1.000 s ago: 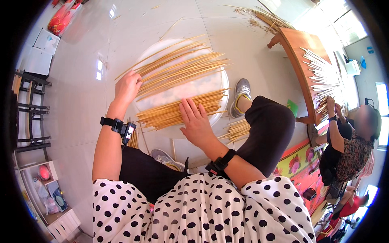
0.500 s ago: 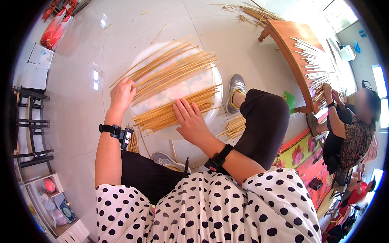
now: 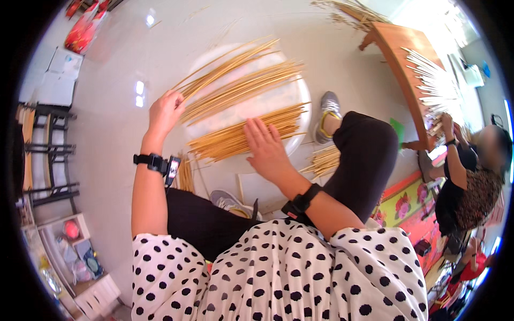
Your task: The person sorts thin wooden sticks on a flat surface by hand, picking them up from the floor and aligning them into a bundle.
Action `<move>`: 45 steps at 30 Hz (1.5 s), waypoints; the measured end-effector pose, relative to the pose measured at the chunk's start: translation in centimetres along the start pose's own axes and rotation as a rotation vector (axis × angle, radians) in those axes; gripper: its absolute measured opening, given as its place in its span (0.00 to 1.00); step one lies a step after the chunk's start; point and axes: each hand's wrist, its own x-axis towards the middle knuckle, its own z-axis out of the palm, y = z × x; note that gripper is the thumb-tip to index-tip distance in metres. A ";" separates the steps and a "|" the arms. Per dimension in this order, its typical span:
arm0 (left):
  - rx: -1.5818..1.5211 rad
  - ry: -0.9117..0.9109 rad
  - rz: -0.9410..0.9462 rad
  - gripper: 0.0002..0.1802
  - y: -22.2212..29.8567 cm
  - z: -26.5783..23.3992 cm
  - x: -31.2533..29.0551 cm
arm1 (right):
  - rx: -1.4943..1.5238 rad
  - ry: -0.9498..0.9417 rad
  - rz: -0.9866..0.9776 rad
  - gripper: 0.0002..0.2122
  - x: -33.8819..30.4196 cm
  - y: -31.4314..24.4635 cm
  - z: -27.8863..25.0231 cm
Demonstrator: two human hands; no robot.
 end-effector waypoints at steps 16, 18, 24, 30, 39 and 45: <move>-0.081 -0.081 0.035 0.04 1.4 -1.2 -0.1 | -0.004 -0.011 0.005 0.45 0.0 -0.5 -0.4; -0.139 -0.186 0.067 0.04 3.2 -1.4 0.0 | -0.008 0.002 0.002 0.44 -0.1 -0.2 -0.3; -0.147 -0.373 0.178 0.03 6.1 -0.2 -1.2 | -0.010 0.017 0.000 0.44 -0.1 0.3 -0.7; -0.127 -0.316 0.296 0.05 4.4 0.7 -2.7 | 0.001 0.011 0.001 0.45 0.6 -0.3 -0.2; 0.014 0.121 0.103 0.07 4.2 2.7 -0.8 | -0.164 -0.004 -0.018 0.46 0.0 0.0 0.2; 0.202 0.157 0.020 0.05 3.5 4.7 0.9 | -0.223 -0.028 -0.074 0.47 0.1 0.0 0.1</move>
